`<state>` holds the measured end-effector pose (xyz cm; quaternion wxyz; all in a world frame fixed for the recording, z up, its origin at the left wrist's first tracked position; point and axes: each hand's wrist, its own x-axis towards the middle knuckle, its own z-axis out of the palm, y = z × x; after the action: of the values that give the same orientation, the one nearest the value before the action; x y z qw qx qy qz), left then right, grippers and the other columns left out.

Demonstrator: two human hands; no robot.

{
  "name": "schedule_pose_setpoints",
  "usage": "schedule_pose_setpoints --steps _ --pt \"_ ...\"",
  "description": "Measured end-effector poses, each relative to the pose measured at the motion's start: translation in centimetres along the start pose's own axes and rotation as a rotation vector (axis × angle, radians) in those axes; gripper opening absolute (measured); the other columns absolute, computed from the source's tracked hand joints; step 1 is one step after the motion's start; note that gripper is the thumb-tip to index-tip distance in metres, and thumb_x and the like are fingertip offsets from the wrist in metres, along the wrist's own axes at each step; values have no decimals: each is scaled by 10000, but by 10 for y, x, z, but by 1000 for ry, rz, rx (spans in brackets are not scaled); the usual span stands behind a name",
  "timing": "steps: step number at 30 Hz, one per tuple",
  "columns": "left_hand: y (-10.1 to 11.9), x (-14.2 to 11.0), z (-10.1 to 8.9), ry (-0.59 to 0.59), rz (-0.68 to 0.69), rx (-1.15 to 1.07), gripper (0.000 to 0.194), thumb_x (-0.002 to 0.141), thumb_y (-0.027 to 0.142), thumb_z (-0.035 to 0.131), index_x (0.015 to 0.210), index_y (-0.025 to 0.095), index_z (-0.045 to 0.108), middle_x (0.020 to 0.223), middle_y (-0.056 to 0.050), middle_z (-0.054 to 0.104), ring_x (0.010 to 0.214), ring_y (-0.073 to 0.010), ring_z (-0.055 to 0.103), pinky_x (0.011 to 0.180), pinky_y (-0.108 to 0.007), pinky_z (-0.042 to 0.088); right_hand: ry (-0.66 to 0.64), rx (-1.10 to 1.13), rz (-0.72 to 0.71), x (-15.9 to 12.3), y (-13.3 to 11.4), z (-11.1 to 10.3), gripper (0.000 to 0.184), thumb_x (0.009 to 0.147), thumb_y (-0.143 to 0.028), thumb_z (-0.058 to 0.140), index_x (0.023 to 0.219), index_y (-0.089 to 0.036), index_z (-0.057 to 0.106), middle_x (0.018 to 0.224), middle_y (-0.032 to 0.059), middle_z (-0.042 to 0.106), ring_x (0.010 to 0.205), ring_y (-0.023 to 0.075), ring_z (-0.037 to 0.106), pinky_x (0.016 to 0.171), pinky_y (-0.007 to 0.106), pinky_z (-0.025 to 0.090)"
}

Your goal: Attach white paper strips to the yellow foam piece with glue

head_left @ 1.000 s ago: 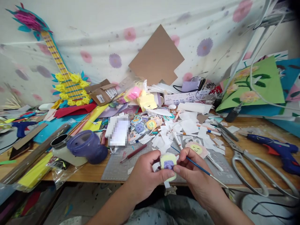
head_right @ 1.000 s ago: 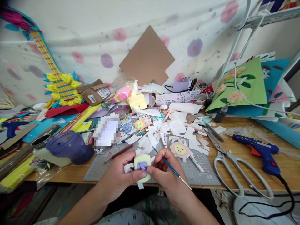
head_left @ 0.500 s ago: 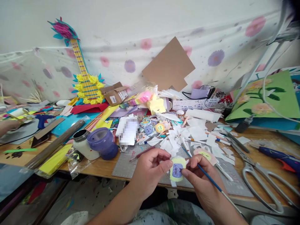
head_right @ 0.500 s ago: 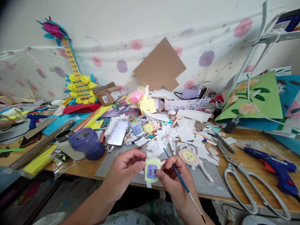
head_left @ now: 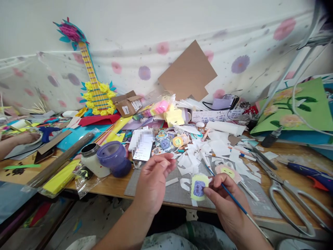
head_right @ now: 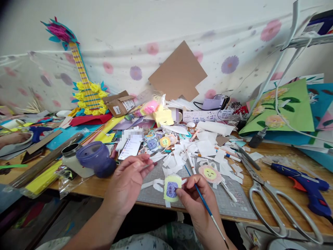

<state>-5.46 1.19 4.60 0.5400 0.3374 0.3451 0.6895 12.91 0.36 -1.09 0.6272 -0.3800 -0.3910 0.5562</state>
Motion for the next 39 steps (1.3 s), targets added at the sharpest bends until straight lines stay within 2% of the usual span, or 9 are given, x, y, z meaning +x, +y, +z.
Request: schedule_pose_setpoints --steps 3,6,9,12,18,25,31,35,39 --pt "7 7 -10 19 59 -65 98 772 227 693 701 181 645 815 -10 675 811 -156 614 820 -335 498 86 76 21 3 1 0 343 580 -230 852 682 -203 526 679 -38 542 615 104 519 550 182 447" --pt "0 7 -11 13 31 82 202 793 304 689 676 154 623 697 -14 650 706 -142 605 736 -290 497 145 106 24 4 2 3 331 624 -257 835 727 -208 524 686 -53 527 640 87 498 574 154 429" --pt "-17 -1 -1 -64 -88 248 251 805 386 680 754 151 609 766 -42 680 749 -159 626 751 -295 489 175 128 21 3 7 3 339 649 -272 827 756 -219 510 706 -63 542 657 80 495 592 141 420" --pt "-26 -4 15 -150 -126 274 345 685 312 794 892 181 551 867 -29 680 814 -156 621 753 -271 478 176 135 10 1 12 2 357 654 -272 830 765 -226 493 724 -67 550 665 82 492 600 147 418" --pt "-20 8 29 -161 -101 425 337 705 206 740 921 207 481 691 45 623 656 -103 569 632 -213 417 140 142 -5 -5 16 5 334 709 -274 797 792 -238 476 780 -64 555 711 89 498 641 162 424" --pt "-18 10 26 -229 -306 118 259 772 274 686 954 196 518 691 34 585 674 -109 561 692 -253 433 80 54 -35 -3 17 -2 254 749 -310 750 800 -217 520 781 -25 590 702 113 556 625 186 467" --pt "-8 29 16 -232 -249 266 281 741 321 702 944 189 560 742 20 555 728 -111 533 697 -230 430 87 -627 -484 10 16 -51 96 861 -290 601 890 -232 529 993 47 641 961 181 635 819 253 491" --pt "-2 57 17 -152 -210 431 240 771 376 640 889 200 527 639 45 504 575 -94 465 549 -202 397 4 -917 -691 12 20 -69 32 876 -230 544 855 -238 522 921 40 664 840 161 682 702 211 525" --pt "4 96 28 -119 -115 560 233 777 390 633 827 186 533 596 64 450 510 -64 400 486 -165 335 -107 -1058 -897 7 25 -68 75 831 -186 581 881 -241 570 865 34 699 748 158 707 644 198 539"
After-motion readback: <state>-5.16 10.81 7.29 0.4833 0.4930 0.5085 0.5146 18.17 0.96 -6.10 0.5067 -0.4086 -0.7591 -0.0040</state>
